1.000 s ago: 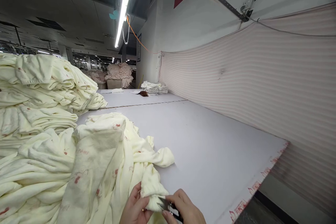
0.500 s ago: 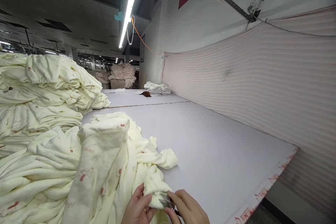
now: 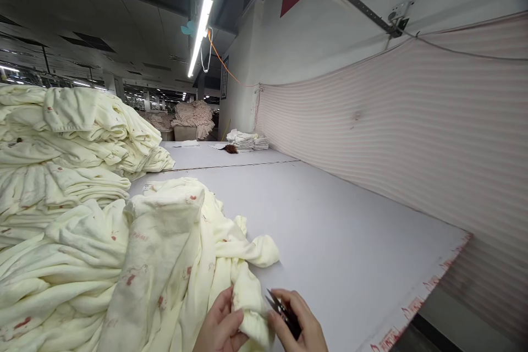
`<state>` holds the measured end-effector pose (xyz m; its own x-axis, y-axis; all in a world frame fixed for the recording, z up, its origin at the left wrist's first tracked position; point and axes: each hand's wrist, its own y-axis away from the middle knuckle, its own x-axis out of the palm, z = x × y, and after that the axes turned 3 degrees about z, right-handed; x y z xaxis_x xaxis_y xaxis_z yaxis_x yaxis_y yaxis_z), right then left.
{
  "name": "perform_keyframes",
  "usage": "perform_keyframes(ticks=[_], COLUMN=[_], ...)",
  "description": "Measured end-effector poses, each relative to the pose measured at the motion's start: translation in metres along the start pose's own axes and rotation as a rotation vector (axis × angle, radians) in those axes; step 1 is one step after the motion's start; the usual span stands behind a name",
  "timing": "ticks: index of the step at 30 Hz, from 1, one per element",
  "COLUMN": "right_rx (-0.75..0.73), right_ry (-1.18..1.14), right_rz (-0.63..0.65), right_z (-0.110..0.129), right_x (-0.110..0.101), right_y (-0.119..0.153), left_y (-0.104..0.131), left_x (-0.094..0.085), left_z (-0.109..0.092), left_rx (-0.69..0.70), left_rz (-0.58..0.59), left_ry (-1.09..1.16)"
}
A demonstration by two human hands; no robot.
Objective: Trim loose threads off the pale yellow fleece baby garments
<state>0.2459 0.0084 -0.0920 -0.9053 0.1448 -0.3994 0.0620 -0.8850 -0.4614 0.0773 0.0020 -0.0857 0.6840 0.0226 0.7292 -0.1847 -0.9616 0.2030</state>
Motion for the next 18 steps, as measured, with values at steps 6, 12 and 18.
perform_keyframes(ticks=[6, 12, 18], right_rx=[0.122, 0.148, 0.210], right_ry=[-0.176, -0.213, -0.303], right_rz=[0.115, 0.052, 0.262], right_z=[-0.007, -0.011, -0.018], right_x=[0.014, 0.020, 0.030], right_y=[-0.010, -0.005, -0.002], left_y=[-0.014, -0.022, -0.023], left_x=[-0.012, -0.029, -0.028], left_z=[0.016, 0.029, 0.033], left_rx=[0.342, 0.510, 0.636], left_rz=[-0.010, -0.131, -0.132], left_ry=[-0.559, -1.030, -1.228])
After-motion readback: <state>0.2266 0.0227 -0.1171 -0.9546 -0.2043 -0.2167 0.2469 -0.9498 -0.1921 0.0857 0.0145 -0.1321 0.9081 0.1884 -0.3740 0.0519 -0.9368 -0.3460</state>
